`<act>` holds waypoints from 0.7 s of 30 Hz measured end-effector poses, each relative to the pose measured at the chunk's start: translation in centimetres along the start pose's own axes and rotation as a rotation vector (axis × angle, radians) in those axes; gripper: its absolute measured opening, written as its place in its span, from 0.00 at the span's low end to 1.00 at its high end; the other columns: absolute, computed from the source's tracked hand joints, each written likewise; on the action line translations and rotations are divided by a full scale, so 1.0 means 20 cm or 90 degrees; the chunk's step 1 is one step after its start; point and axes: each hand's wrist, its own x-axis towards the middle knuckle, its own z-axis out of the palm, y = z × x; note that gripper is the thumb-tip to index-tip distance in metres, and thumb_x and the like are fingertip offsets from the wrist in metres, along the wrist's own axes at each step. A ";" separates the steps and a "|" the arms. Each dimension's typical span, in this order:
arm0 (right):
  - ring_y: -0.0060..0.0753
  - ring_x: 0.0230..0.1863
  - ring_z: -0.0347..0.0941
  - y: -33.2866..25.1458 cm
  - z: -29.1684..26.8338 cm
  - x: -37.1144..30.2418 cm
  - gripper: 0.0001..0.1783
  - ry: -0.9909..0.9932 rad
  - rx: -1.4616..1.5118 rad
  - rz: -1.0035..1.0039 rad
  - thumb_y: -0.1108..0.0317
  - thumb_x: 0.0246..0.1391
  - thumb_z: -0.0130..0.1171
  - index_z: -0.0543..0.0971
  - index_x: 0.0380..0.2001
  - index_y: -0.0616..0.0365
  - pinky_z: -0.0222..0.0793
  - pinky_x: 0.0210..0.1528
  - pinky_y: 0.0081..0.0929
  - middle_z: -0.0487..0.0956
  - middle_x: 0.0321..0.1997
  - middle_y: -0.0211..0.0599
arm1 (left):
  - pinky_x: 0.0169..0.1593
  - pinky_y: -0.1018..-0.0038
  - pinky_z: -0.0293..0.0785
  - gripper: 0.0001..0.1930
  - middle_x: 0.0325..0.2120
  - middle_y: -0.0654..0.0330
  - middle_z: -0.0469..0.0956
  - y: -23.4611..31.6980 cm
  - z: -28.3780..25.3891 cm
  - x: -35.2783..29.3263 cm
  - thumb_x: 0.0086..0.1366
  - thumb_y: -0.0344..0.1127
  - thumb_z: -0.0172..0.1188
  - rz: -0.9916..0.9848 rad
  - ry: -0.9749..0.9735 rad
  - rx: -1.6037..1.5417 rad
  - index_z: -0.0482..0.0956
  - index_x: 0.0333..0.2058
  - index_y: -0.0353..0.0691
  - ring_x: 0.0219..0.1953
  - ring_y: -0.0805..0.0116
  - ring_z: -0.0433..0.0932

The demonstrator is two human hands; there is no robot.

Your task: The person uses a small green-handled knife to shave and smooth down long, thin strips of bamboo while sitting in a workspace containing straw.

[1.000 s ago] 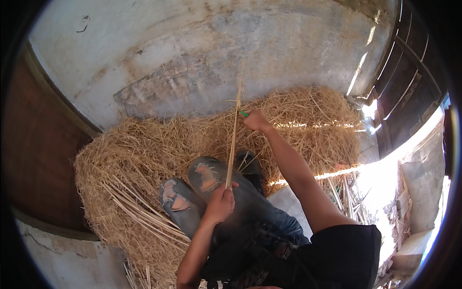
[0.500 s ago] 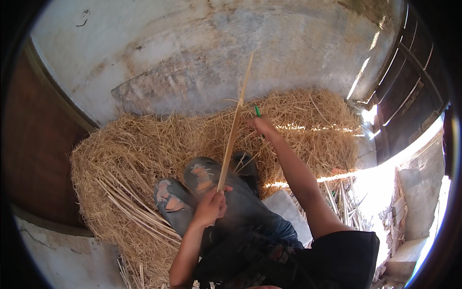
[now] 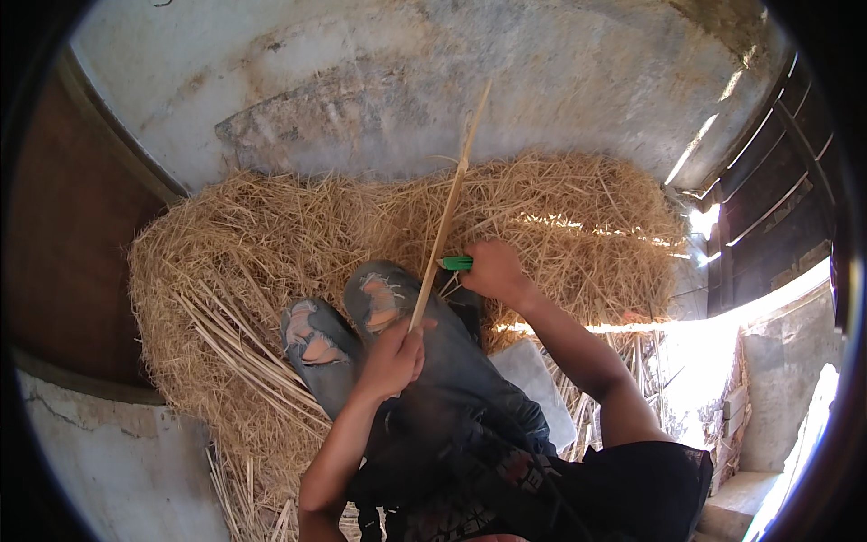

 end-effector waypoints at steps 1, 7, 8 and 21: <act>0.60 0.34 0.81 -0.02 0.00 -0.01 0.11 -0.008 -0.005 -0.002 0.61 0.40 0.65 0.84 0.25 0.56 0.78 0.40 0.53 0.82 0.26 0.51 | 0.19 0.77 0.54 0.16 0.18 0.70 0.59 0.00 0.00 0.00 0.80 0.33 0.42 0.004 0.000 0.010 0.70 0.57 0.29 0.15 0.80 0.58; 0.58 0.35 0.81 -0.12 -0.02 -0.04 0.11 -0.024 0.003 0.004 0.62 0.39 0.65 0.84 0.26 0.55 0.79 0.41 0.51 0.83 0.28 0.49 | 0.19 0.76 0.55 0.16 0.17 0.70 0.59 0.02 0.03 -0.01 0.80 0.31 0.42 0.005 0.024 0.027 0.70 0.57 0.28 0.15 0.81 0.58; 0.57 0.36 0.82 -0.13 -0.02 -0.03 0.11 -0.030 -0.002 0.008 0.62 0.38 0.66 0.84 0.27 0.55 0.79 0.42 0.51 0.83 0.28 0.48 | 0.19 0.77 0.56 0.16 0.17 0.70 0.60 0.02 0.03 -0.01 0.80 0.31 0.42 0.013 0.027 0.042 0.71 0.57 0.28 0.15 0.81 0.59; 0.59 0.36 0.84 0.29 -0.15 0.26 0.11 0.069 -0.068 0.258 0.65 0.45 0.66 0.86 0.32 0.59 0.81 0.43 0.52 0.85 0.30 0.53 | 0.34 0.60 0.73 0.13 0.22 0.48 0.76 -0.02 0.13 -0.12 0.75 0.30 0.49 0.164 0.089 0.421 0.74 0.54 0.32 0.25 0.52 0.79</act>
